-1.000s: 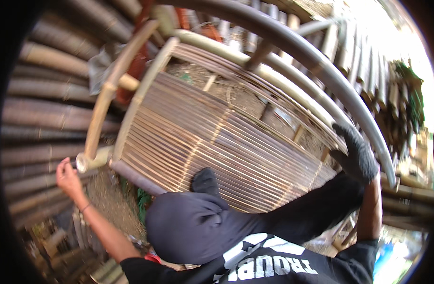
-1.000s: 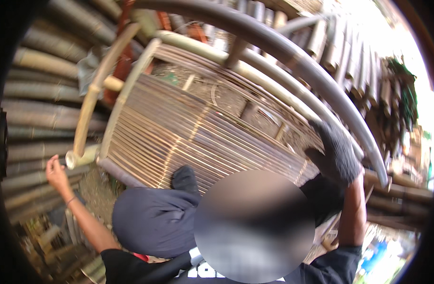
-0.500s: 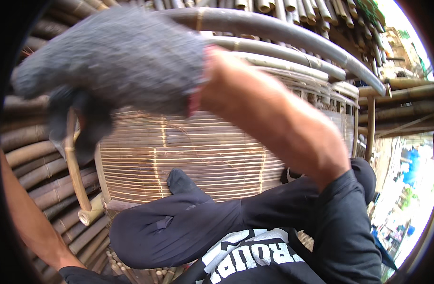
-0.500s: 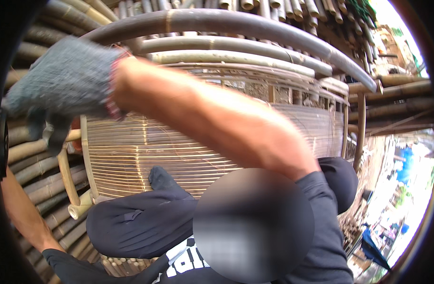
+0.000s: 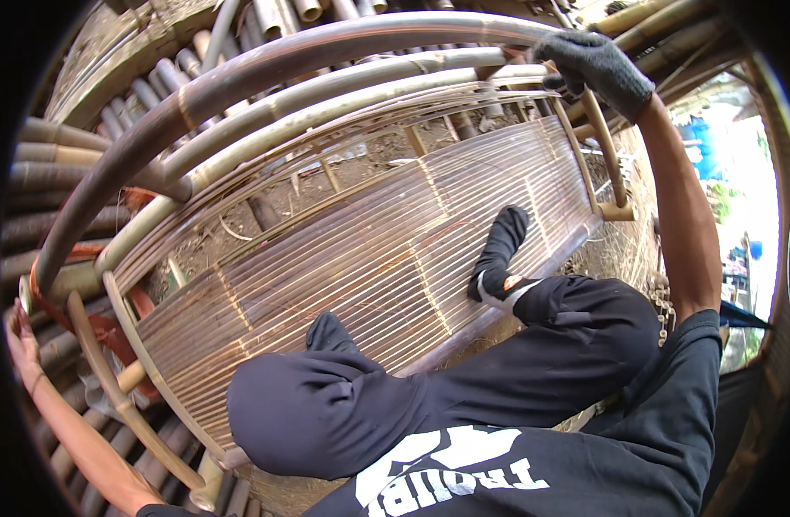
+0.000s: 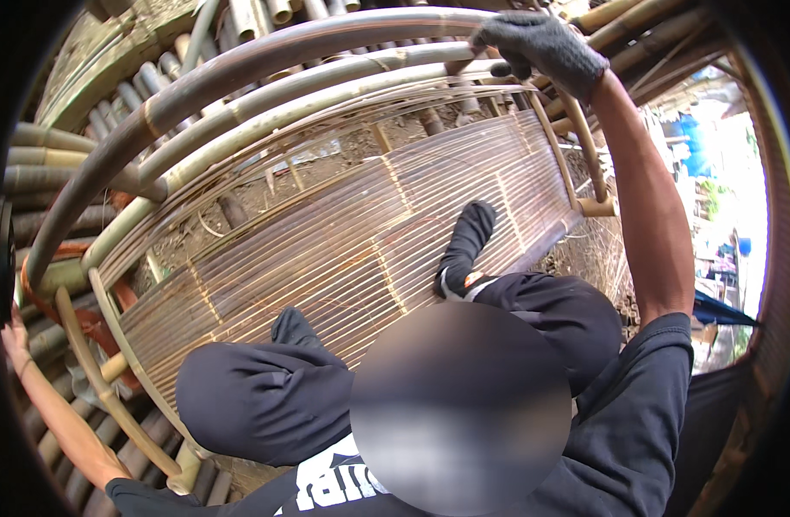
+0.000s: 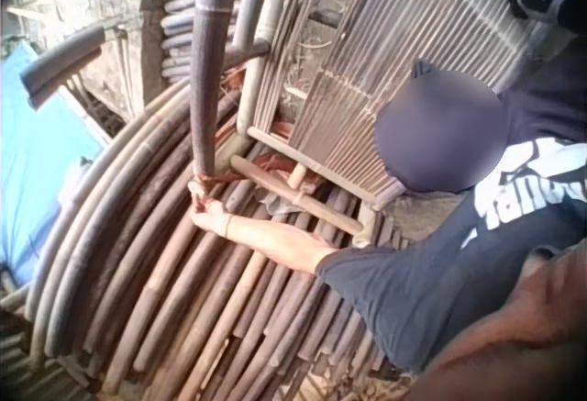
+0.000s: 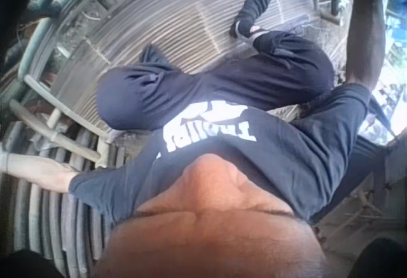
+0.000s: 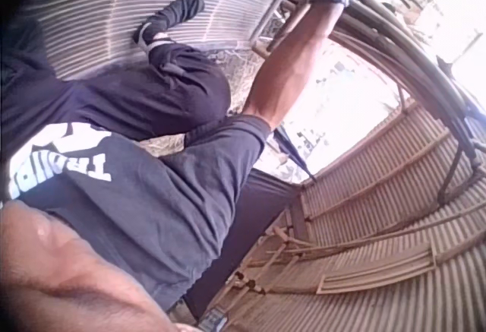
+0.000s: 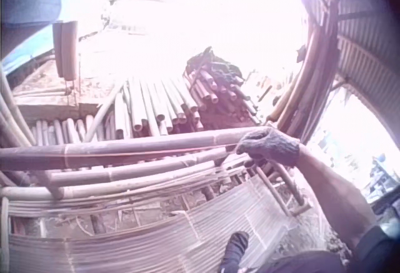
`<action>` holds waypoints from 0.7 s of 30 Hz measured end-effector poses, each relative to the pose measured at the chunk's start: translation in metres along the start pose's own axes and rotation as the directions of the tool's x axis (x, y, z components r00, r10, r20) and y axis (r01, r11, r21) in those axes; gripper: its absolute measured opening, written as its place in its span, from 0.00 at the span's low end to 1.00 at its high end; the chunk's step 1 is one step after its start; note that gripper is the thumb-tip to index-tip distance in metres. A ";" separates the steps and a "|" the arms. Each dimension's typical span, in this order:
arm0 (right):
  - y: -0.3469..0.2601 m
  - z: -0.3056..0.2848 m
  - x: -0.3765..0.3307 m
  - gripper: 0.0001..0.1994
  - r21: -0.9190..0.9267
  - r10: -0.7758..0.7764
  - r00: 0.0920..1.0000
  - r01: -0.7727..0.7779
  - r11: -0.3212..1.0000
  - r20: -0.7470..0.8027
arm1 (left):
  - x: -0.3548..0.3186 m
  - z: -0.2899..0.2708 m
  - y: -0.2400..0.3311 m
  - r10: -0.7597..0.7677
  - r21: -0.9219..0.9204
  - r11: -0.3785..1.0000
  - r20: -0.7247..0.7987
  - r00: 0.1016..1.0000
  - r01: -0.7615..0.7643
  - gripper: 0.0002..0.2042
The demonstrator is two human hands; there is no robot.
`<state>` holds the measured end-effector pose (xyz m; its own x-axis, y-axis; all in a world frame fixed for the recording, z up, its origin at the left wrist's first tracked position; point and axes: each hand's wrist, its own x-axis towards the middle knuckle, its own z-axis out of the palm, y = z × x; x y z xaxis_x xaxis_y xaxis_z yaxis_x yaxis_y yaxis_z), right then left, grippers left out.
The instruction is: The person sits cross-legged on the ground and weaves thin bamboo strips into a larger bamboo frame. They use their hands to interlace the strips through the frame's structure, creating a woven mat or seat.
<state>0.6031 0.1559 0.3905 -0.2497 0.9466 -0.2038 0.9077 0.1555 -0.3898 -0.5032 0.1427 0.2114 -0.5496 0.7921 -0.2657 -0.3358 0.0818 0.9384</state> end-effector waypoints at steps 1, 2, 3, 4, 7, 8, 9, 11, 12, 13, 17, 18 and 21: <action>0.016 -0.001 -0.014 0.12 -0.036 -0.043 0.999 0.042 0.998 -0.013 | 0.001 -0.006 -0.018 -0.036 0.018 0.999 0.011 0.999 0.035 0.10; 0.031 0.001 -0.024 0.11 -0.100 0.025 0.998 -0.030 0.995 -0.054 | -0.004 -0.012 -0.034 -0.074 0.048 0.996 0.028 0.997 0.072 0.10; 0.044 0.004 -0.035 0.10 0.003 0.095 0.995 -0.095 0.995 -0.039 | -0.012 -0.016 -0.050 -0.117 0.088 0.990 0.037 0.992 0.113 0.10; 0.056 0.009 -0.043 0.11 0.089 0.164 0.986 -0.161 0.983 -0.028 | -0.027 -0.020 -0.066 -0.157 0.161 0.976 0.038 0.987 0.149 0.09; 0.083 0.045 -0.049 0.16 0.342 0.393 0.919 -0.364 0.866 -0.018 | -0.101 0.007 -0.102 -0.363 0.515 0.776 -0.110 0.925 0.365 0.10; 0.088 0.065 -0.052 0.15 0.349 0.422 0.906 -0.403 0.846 0.023 | -0.128 0.038 -0.106 -0.414 0.629 0.651 -0.174 0.893 0.424 0.11; 0.090 0.087 -0.053 0.12 0.225 0.274 0.960 -0.257 0.940 -0.051 | -0.157 0.080 -0.119 -0.183 0.925 0.336 -0.122 0.976 0.179 0.13; 0.082 0.136 -0.051 0.06 0.012 -0.056 0.987 0.059 0.998 -0.152 | -0.225 0.181 -0.153 0.143 0.946 -0.099 0.320 0.937 -0.308 0.19; 0.074 0.160 -0.052 0.04 -0.061 -0.181 0.966 0.172 0.983 -0.184 | -0.262 0.238 -0.173 0.268 0.820 -0.130 0.571 0.776 -0.558 0.21; 0.064 0.183 -0.051 0.02 -0.266 -0.252 0.967 0.249 0.931 0.022 | -0.297 0.296 -0.189 0.064 0.814 0.207 0.542 0.838 -0.542 0.25; 0.023 0.257 -0.075 0.03 -0.342 -0.366 0.894 0.440 0.831 0.260 | -0.431 0.480 -0.249 -0.392 0.555 0.500 0.829 0.398 -0.665 0.25; 0.018 0.266 -0.082 0.02 -0.279 -0.417 0.879 0.470 0.837 0.229 | -0.456 0.514 -0.265 -0.421 0.469 0.564 0.872 0.252 -0.680 0.28; 0.021 0.276 -0.100 0.06 -0.017 -0.387 0.912 0.393 0.919 0.136 | -0.509 0.579 -0.307 -0.440 0.166 0.546 0.891 -0.113 -0.821 0.44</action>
<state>0.5540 -0.0137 0.1546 -0.6249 0.7648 -0.1570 0.7423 0.5197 -0.4230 0.3225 0.0642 0.1865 0.8913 0.4133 -0.1863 0.3948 -0.5055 0.7672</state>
